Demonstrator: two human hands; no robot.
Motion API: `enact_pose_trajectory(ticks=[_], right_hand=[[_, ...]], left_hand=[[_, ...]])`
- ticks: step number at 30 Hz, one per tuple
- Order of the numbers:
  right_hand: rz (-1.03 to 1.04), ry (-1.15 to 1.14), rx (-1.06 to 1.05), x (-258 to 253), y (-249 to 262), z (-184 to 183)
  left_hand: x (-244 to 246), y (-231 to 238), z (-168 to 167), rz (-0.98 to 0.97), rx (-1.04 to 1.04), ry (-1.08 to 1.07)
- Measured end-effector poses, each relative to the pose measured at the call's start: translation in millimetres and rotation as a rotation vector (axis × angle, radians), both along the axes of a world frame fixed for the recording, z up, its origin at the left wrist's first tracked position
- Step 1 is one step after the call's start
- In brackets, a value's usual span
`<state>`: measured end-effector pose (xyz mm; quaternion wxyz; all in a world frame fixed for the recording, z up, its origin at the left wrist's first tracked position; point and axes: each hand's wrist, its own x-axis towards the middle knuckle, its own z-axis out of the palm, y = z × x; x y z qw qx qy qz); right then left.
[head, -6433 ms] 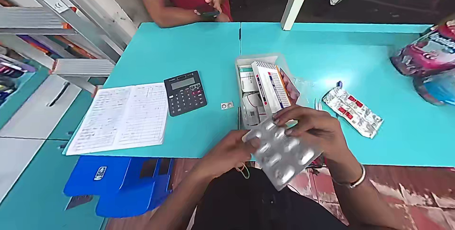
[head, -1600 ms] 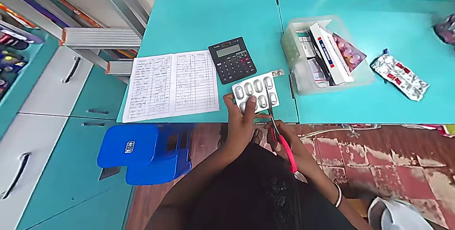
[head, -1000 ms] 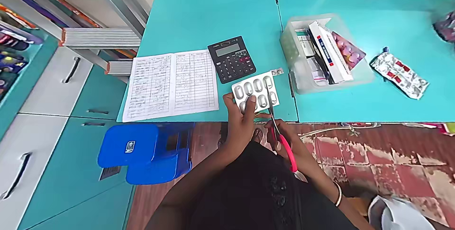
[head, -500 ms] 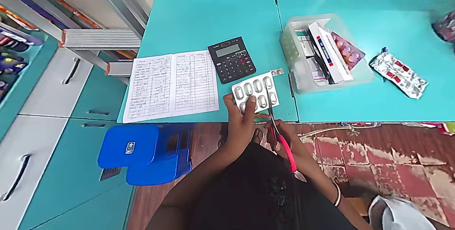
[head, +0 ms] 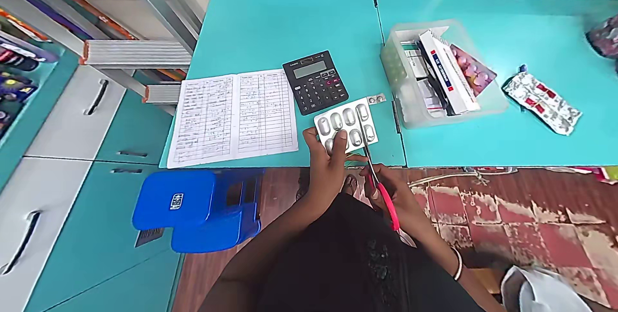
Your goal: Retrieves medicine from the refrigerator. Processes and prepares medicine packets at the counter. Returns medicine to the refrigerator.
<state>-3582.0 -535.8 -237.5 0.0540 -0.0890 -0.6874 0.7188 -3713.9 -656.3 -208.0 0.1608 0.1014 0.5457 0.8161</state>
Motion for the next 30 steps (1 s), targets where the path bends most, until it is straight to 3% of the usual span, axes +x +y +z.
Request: enact_pose_trajectory(ticks=[30], right_hand=[[-0.054,0.019,0.012,-9.5,5.8,-0.3]], left_hand=[[0.2,0.7,-0.7,-0.02,-0.015,-0.059]])
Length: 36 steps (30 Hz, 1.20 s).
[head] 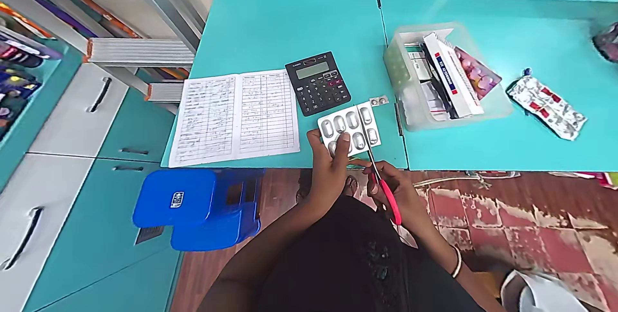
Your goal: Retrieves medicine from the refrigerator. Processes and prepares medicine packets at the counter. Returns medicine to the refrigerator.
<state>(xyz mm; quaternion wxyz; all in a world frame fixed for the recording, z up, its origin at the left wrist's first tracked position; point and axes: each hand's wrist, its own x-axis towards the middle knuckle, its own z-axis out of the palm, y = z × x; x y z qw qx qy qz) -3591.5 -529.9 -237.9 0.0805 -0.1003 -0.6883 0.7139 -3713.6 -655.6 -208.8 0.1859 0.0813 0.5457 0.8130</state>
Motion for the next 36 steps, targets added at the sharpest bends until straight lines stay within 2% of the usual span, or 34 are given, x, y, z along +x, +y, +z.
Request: enact_pose_trajectory(ticks=[12,21,26,29,33,34,36], right_hand=[[-0.015,-0.057,-0.074,-6,-2,4],[-0.037,-0.089,-0.026,-12,1,3],[-0.072,-0.182,-0.063,-15,2,2],[-0.181,-0.126,0.165,3,14,10],[-0.729,0.025,0.72,51,82,53],[-0.863,-0.024,0.857,64,110,59],[-1.055,-0.319,1.022,84,165,62]], left_hand=[[-2,0,2,-0.015,-0.01,-0.021],[-2,3,0,0.0,-0.044,-0.034],[-10,8,-7,0.001,-0.02,-0.107],[-15,11,-11,0.017,-0.006,-0.157],[-23,3,-17,0.034,-0.104,-0.12],[-25,2,-19,0.041,-0.128,-0.115],[-29,0,-19,0.049,-0.137,-0.133]])
